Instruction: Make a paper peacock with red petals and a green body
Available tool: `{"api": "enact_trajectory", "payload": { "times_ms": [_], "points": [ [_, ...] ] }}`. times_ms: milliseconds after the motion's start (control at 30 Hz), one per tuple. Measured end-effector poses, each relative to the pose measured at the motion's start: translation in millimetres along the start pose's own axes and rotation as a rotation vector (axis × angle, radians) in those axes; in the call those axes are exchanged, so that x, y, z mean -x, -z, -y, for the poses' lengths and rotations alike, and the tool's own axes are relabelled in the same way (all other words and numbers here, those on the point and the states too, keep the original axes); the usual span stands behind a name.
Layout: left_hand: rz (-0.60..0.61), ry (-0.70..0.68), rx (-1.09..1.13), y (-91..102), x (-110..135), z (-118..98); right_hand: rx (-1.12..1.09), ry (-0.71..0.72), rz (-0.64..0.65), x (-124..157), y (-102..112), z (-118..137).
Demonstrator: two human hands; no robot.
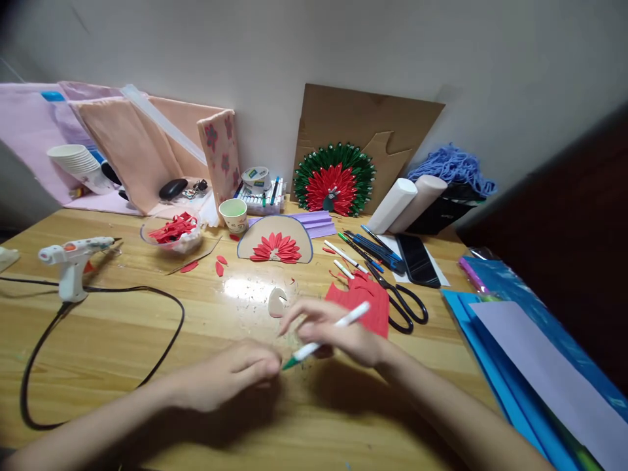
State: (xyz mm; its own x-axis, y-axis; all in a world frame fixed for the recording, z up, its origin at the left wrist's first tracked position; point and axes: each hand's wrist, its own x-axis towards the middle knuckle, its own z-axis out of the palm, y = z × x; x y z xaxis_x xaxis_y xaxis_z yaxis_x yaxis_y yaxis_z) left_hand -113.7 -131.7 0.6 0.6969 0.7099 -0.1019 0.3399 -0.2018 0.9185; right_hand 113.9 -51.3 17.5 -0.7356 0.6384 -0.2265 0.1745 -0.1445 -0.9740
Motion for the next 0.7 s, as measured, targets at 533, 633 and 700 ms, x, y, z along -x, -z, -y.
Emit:
{"api": "enact_trajectory", "payload": {
  "times_ms": [533, 633, 700],
  "points": [
    [-0.352, -0.155, -0.868, -21.4, -30, 65, 0.132, 0.205, -0.198, -59, -1, -75],
    [-0.360, -0.159, -0.839, -17.9, -27, 62, 0.200, 0.204, -0.156, -59, 3, -76],
    [-0.349, -0.156, -0.856, -16.1, -27, 61, 0.207, 0.197, -0.177, -59, 3, -75]
  ]
}}
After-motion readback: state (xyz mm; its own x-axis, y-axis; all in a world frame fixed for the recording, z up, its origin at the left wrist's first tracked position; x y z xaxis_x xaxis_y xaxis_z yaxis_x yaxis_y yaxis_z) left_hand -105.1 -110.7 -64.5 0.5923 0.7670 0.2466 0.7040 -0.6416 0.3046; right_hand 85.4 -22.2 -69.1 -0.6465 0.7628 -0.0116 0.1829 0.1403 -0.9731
